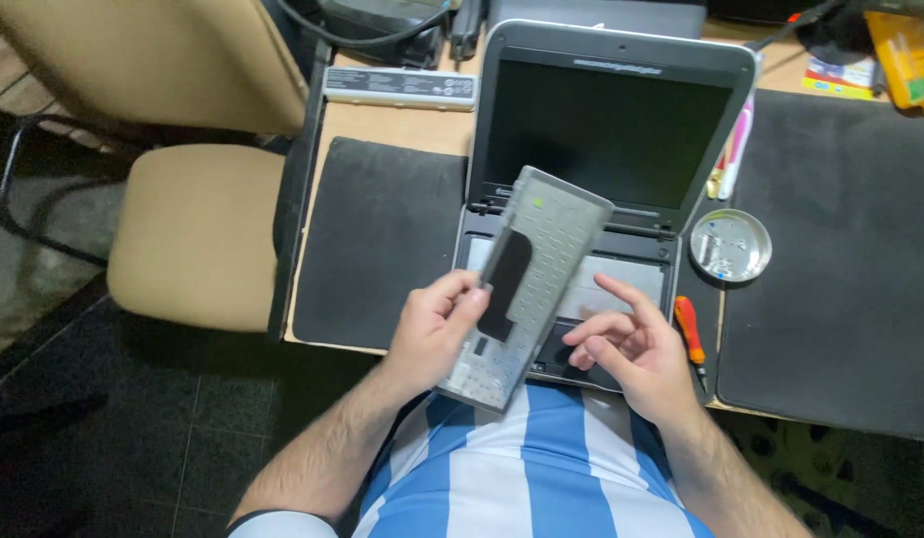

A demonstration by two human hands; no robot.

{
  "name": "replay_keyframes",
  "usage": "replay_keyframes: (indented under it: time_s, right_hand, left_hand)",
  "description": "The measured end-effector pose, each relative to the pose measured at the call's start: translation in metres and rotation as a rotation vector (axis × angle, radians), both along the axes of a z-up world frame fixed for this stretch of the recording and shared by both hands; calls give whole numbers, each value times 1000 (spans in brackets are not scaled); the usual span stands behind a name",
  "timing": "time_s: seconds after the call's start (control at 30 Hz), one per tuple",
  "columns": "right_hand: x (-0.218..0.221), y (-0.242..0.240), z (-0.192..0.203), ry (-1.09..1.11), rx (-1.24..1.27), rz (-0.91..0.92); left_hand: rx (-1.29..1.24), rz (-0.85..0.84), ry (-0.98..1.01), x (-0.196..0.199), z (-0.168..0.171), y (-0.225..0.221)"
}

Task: Disassembling a laptop by removing screws, the keyboard, and internal plastic frames.

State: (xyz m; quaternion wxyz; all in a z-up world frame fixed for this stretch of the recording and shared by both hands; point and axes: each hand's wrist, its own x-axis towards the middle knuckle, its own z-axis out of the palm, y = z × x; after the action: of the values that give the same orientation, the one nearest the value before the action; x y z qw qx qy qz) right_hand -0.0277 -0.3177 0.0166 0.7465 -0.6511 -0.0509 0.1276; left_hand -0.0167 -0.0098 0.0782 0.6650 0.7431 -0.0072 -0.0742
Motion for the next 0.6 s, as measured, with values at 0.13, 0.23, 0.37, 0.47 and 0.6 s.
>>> replay_keyframes:
  time_s: [0.13, 0.23, 0.37, 0.47, 0.6]
  right_hand:
    - [1, -8, -13, 11, -17, 14]
    - [-1, -7, -14, 16, -43, -17]
    - [-1, -7, -15, -9, -109, -32]
    - [-2, -7, -9, -18, -203, -12]
    - [-4, -8, -7, -47, -275, -2]
  left_hand:
    - [52, 124, -10, -11, -24, 48]
    - [54, 234, 16, -16, -18, 74]
    - [90, 315, 10, -8, -18, 102]
    - [230, 343, 44, 4, -32, 116]
    - [484, 366, 120, 17, -36, 124]
